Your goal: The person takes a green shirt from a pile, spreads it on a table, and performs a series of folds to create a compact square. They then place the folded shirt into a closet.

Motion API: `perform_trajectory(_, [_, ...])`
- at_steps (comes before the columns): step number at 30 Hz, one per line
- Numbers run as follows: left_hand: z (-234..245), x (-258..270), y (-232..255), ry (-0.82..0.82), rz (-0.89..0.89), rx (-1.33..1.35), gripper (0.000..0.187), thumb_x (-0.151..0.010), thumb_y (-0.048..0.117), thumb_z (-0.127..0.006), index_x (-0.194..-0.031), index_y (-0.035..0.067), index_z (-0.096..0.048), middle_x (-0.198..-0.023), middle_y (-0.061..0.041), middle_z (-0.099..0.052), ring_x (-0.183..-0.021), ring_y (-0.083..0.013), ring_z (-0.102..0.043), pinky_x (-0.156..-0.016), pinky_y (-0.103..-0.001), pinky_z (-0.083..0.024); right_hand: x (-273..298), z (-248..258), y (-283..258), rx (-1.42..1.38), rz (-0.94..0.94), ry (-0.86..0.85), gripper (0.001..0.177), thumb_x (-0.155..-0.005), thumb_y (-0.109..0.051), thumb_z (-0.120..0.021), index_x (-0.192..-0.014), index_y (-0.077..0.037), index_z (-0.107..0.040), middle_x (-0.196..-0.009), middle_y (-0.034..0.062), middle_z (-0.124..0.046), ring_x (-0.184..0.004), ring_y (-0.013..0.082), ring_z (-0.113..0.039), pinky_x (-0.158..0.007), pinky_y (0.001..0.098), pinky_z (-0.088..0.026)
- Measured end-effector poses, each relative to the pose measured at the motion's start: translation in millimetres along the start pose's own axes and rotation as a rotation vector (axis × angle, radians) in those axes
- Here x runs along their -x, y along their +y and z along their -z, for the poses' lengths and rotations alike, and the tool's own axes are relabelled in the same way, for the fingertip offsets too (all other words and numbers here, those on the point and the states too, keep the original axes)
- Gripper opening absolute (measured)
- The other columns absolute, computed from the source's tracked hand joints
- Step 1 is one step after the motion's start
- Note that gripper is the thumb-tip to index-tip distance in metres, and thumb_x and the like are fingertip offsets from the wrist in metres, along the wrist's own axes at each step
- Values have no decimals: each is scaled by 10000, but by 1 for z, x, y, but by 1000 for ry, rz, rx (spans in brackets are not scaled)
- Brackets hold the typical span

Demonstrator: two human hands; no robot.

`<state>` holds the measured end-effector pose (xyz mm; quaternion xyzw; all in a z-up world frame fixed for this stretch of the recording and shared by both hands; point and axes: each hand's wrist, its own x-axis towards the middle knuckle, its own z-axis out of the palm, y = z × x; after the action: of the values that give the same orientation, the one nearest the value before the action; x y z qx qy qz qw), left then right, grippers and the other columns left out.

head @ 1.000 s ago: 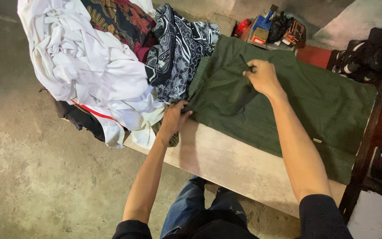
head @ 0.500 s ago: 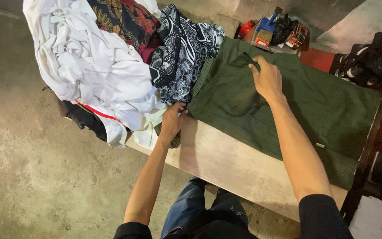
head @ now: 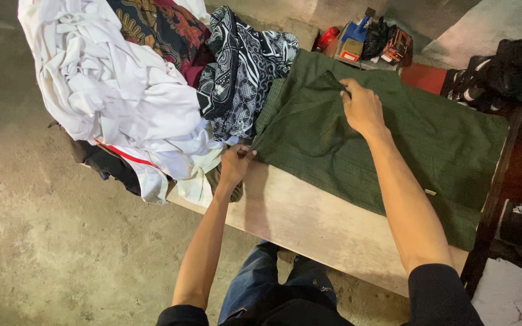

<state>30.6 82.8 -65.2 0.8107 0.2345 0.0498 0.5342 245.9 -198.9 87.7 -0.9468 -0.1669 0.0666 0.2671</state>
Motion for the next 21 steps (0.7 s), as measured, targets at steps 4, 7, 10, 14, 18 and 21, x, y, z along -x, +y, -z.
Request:
perform_trajectory(4, [7,2,7,-34,40,-21,219,-892,194,-781,-919,-9,-703,-759,-93,-726,-662,-165,-641,-655,-323,-519,5,0,-4,65,-65,-33,307,-1063,-209,-598,-1350,-112,-649,-1210,224,-721,-1126,431,-680,-972,526,-526])
perform_trajectory(7, [8,4,16,-42,43,-88,216,-898,214,-764,-925,12,-693,-758,-103,-723,-654,-201,-647,-647,-352,-513,5,-5,1,-1,-77,-79,340,-1031,-207,-638,-1357,-112,-643,-1252,201,-706,-1141,402,-685,-972,508,-529])
perform_trajectory(10, [12,5,33,-44,47,-168,225,-885,243,-750,-928,32,-685,-768,-126,-729,-675,-267,-678,-648,-404,-516,3,-12,14,-115,-54,-210,573,-866,-161,-769,-1397,-83,-567,-1298,228,-620,-1186,399,-611,-988,485,-489])
perform_trajectory(14, [21,10,63,-53,74,-489,296,-880,302,-776,-876,23,-676,-803,-205,-721,-777,-397,-686,-701,-480,-522,0,-26,33,-106,-62,-271,678,-797,-66,-781,-1430,-39,-538,-1375,241,-580,-1269,387,-581,-1026,449,-514])
perform_trajectory(18, [9,8,91,-8,-13,-504,302,-909,331,-737,-861,38,-681,-809,-200,-736,-787,-406,-710,-725,-487,-546,1,-21,28,1,-123,-189,461,-910,-122,-734,-1356,-59,-634,-1321,222,-658,-1245,399,-614,-1048,477,-488])
perform_trajectory(21, [-13,-10,100,-33,-227,-264,250,-922,264,-710,-879,19,-679,-828,-184,-745,-795,-383,-730,-713,-462,-562,4,-13,18,-11,-109,-148,402,-949,-152,-710,-1338,-69,-656,-1261,239,-685,-1201,419,-637,-1031,485,-501])
